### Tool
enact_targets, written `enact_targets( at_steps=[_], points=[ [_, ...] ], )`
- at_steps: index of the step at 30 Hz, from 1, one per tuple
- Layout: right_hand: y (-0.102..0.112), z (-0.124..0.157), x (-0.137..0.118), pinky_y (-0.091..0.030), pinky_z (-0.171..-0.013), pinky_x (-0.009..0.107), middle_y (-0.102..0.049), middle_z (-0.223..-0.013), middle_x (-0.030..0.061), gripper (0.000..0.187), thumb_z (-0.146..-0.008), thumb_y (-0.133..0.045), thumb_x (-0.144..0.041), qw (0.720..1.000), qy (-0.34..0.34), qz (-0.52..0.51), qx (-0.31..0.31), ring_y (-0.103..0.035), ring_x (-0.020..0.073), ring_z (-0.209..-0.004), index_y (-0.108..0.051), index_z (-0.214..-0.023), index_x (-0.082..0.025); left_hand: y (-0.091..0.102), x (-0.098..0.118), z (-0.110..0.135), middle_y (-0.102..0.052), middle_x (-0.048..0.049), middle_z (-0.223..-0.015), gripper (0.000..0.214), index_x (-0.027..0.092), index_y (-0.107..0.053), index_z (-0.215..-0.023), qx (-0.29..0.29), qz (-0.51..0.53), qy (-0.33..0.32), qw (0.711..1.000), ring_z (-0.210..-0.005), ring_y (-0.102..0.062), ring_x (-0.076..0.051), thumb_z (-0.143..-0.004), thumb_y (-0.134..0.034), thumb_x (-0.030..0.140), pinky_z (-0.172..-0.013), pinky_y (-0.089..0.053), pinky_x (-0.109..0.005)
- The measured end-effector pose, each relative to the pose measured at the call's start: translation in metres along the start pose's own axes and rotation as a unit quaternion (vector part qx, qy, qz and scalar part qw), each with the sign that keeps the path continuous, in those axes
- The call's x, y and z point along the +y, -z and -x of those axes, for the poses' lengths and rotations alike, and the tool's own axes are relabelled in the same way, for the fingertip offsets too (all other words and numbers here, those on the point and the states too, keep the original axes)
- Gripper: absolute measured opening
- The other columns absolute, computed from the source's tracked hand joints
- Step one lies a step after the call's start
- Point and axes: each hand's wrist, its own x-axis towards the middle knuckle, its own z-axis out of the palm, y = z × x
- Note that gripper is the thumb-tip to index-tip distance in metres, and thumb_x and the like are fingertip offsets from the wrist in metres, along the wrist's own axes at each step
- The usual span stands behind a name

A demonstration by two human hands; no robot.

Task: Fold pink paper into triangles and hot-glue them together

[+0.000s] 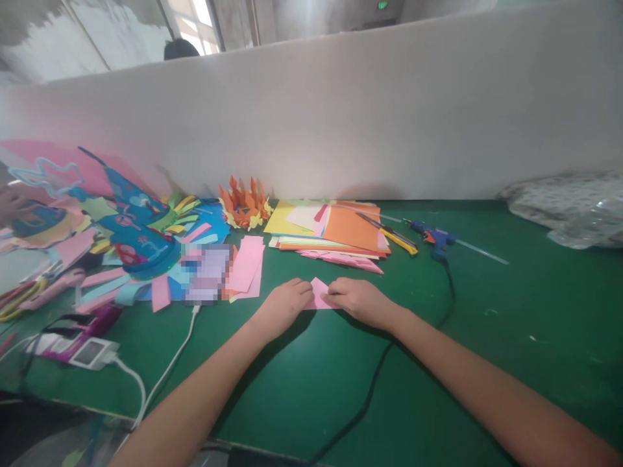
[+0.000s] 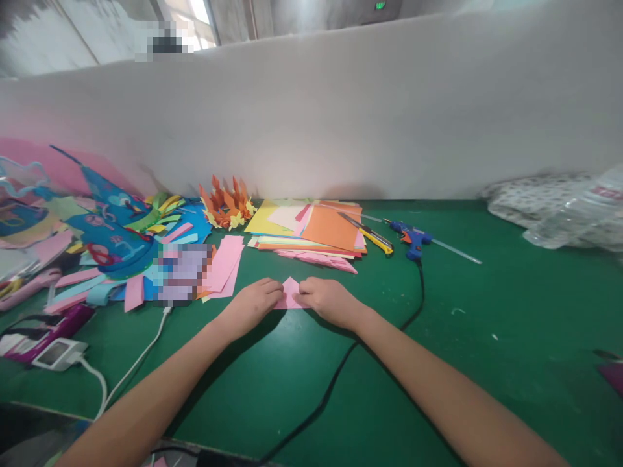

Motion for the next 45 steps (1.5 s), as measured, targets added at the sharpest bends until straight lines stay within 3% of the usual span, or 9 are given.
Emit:
enact_targets(
  at_steps=[11,17,23,28,34,38,45],
  points=[
    [0.001,0.001,-0.012,-0.029,-0.058,0.027,-0.056,-0.069,0.0035,0.037,-0.099,-0.031,-0.023,0.999,-0.048,0.013,0.013,-0.046,0.0148,-0.067,-0.063,-0.082,-0.015,-0.002,0.012,0.000,-0.058,-0.0073,-0.095,0.019,0.011,-0.058,-0.093,-0.008,0.006,0.012,1.000,-0.093,-0.051,-0.018,-0.092,-0.039,0.008,-0.080,-0.047,-0.030],
    [-0.002,0.008,-0.022,-0.038,-0.063,0.030,-0.061,-0.083,0.0087,0.033,-0.098,-0.031,-0.019,0.998,-0.057,0.028,-0.001,-0.051,0.0179,-0.073,-0.063,-0.100,-0.013,-0.009,0.029,-0.001,-0.059,-0.0083,-0.092,0.019,0.012,-0.055,-0.104,-0.027,-0.069,0.047,0.996,-0.083,-0.057,-0.021,-0.088,-0.045,0.009,-0.068,-0.051,-0.031],
    [-0.002,0.007,-0.032,-0.041,-0.065,0.031,-0.061,-0.086,0.0098,0.023,-0.094,-0.039,-0.014,0.993,-0.108,0.034,-0.020,-0.053,0.0188,-0.075,-0.062,-0.098,-0.012,-0.005,0.040,0.009,-0.059,-0.0103,-0.108,0.032,0.014,-0.051,-0.116,-0.035,-0.082,0.090,0.992,-0.078,-0.062,-0.018,-0.086,-0.044,0.005,-0.059,-0.051,-0.027],
    [-0.001,0.007,-0.036,-0.041,-0.067,0.031,-0.061,-0.089,0.0106,0.025,-0.092,-0.038,-0.007,0.990,-0.122,0.064,-0.037,-0.053,0.0201,-0.080,-0.061,-0.102,-0.010,-0.007,0.045,0.016,-0.053,-0.0123,-0.124,0.047,0.015,-0.046,-0.127,-0.047,-0.092,0.115,0.988,-0.078,-0.063,-0.018,-0.082,-0.043,0.002,-0.064,-0.052,-0.028],
    [0.005,0.002,-0.038,-0.036,-0.060,0.032,-0.059,-0.089,0.0117,0.029,-0.087,-0.040,-0.006,0.989,-0.116,0.046,-0.077,-0.050,0.0209,-0.075,-0.057,-0.110,-0.009,-0.005,0.047,0.013,-0.053,-0.0141,-0.122,0.054,0.015,-0.045,-0.129,-0.049,-0.066,0.122,0.989,-0.075,-0.062,-0.019,-0.077,-0.041,0.001,-0.062,-0.052,-0.032],
    [0.011,-0.002,-0.038,-0.034,-0.059,0.033,-0.059,-0.090,0.0118,0.028,-0.085,-0.041,-0.006,0.986,-0.123,0.032,-0.105,-0.048,0.0218,-0.076,-0.059,-0.106,-0.010,-0.006,0.047,0.014,-0.053,-0.0158,-0.121,0.052,0.012,-0.047,-0.127,-0.038,-0.045,0.112,0.992,-0.083,-0.061,-0.022,-0.077,-0.040,0.001,-0.067,-0.053,-0.034],
    [0.012,0.000,-0.040,-0.036,-0.065,0.031,-0.058,-0.088,0.0090,0.025,-0.088,-0.041,-0.007,0.984,-0.148,0.025,-0.092,-0.047,0.0194,-0.075,-0.060,-0.103,-0.013,-0.013,0.039,0.024,-0.051,-0.0128,-0.123,0.051,0.020,-0.048,-0.125,0.041,0.005,0.106,0.994,-0.106,-0.052,-0.023,-0.078,-0.042,0.000,-0.087,-0.048,-0.040]
  ],
)
